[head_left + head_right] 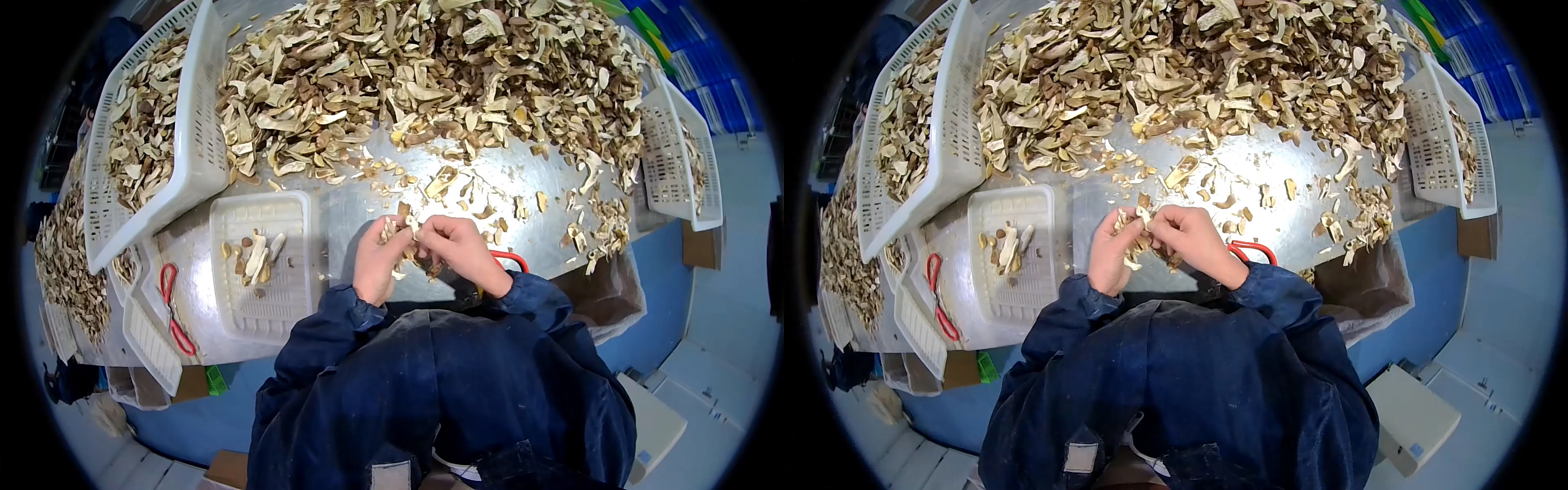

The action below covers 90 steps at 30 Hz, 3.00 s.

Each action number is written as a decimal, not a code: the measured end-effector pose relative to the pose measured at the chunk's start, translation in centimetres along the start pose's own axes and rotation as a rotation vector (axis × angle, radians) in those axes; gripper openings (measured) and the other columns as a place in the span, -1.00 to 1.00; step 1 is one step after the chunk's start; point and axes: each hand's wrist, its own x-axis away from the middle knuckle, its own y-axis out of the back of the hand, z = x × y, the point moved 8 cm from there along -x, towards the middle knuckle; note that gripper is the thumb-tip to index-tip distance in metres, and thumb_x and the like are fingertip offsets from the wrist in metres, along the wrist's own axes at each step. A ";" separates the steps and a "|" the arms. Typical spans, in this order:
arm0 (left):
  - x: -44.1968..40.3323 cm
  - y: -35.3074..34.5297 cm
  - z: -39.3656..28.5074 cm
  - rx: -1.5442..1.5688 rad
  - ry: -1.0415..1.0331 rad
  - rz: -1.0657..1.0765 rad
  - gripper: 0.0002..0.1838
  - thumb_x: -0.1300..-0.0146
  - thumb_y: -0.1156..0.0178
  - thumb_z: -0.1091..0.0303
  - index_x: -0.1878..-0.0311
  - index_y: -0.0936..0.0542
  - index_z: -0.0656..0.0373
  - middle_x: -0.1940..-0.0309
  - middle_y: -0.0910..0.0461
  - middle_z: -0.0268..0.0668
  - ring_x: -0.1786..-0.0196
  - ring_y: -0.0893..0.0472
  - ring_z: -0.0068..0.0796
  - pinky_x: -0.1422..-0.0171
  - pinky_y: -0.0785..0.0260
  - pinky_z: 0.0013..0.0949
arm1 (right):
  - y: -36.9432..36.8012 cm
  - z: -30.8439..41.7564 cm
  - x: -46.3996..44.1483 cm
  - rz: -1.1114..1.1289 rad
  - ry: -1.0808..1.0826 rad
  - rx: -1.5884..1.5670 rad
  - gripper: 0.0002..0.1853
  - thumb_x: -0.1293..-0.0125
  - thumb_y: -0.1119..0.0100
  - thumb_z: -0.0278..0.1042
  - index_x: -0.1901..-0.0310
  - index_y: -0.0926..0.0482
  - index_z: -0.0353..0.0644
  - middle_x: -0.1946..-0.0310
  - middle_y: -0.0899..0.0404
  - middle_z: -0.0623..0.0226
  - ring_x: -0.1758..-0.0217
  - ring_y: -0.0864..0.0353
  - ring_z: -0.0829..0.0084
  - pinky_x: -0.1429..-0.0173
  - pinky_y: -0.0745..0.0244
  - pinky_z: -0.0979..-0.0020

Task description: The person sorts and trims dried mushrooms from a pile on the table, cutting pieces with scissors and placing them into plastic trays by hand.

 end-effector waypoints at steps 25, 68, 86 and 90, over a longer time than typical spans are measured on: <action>-0.8 0.5 -0.4 0.253 0.149 0.099 -0.66 -0.30 -0.14 0.38 -0.10 -0.41 0.27 0.31 -0.50 -0.33 0.25 -0.52 -0.55 0.11 -0.41 -0.47 | 2.5 1.8 -6.5 0.164 -0.203 -0.473 -0.80 -0.33 -0.10 -0.24 0.39 -0.54 -0.13 0.70 -0.17 0.67 0.71 -0.07 0.76 0.64 0.06 0.66; 11.2 1.7 -19.9 -1.374 -0.760 -0.076 -0.33 -0.07 -0.31 0.18 -0.26 -0.37 0.16 -0.40 -0.06 0.03 -0.45 -0.05 -0.01 -0.49 0.12 -0.05 | 14.7 4.1 -6.6 -0.577 0.398 1.160 -0.78 -0.16 -0.08 -0.42 0.14 -0.58 -0.09 0.35 -0.53 0.17 0.31 -0.56 0.09 0.23 -0.46 0.18; 23.1 -9.1 -27.1 -0.669 -1.949 -0.199 -0.52 -0.29 0.06 0.12 -0.23 -0.38 0.09 -0.47 -0.01 -0.21 -0.50 0.19 0.04 -0.38 0.80 0.39 | 15.7 -3.2 -4.2 -0.027 0.107 -0.884 -0.73 -0.37 -0.02 -0.35 -0.05 -0.45 -0.26 0.12 -0.59 0.15 0.06 -0.62 0.32 -0.01 -0.59 0.32; 23.1 -9.2 -27.2 -0.633 -1.954 -0.182 -0.52 -0.27 0.05 0.12 -0.22 -0.39 0.09 -0.45 -0.06 -0.21 -0.49 0.15 0.05 -0.37 0.80 0.39 | 14.6 -2.7 -3.8 0.021 0.122 -0.977 -0.66 -0.41 0.05 -0.29 -0.13 -0.40 -0.28 0.08 -0.58 0.10 0.06 -0.62 0.28 -0.03 -0.57 0.28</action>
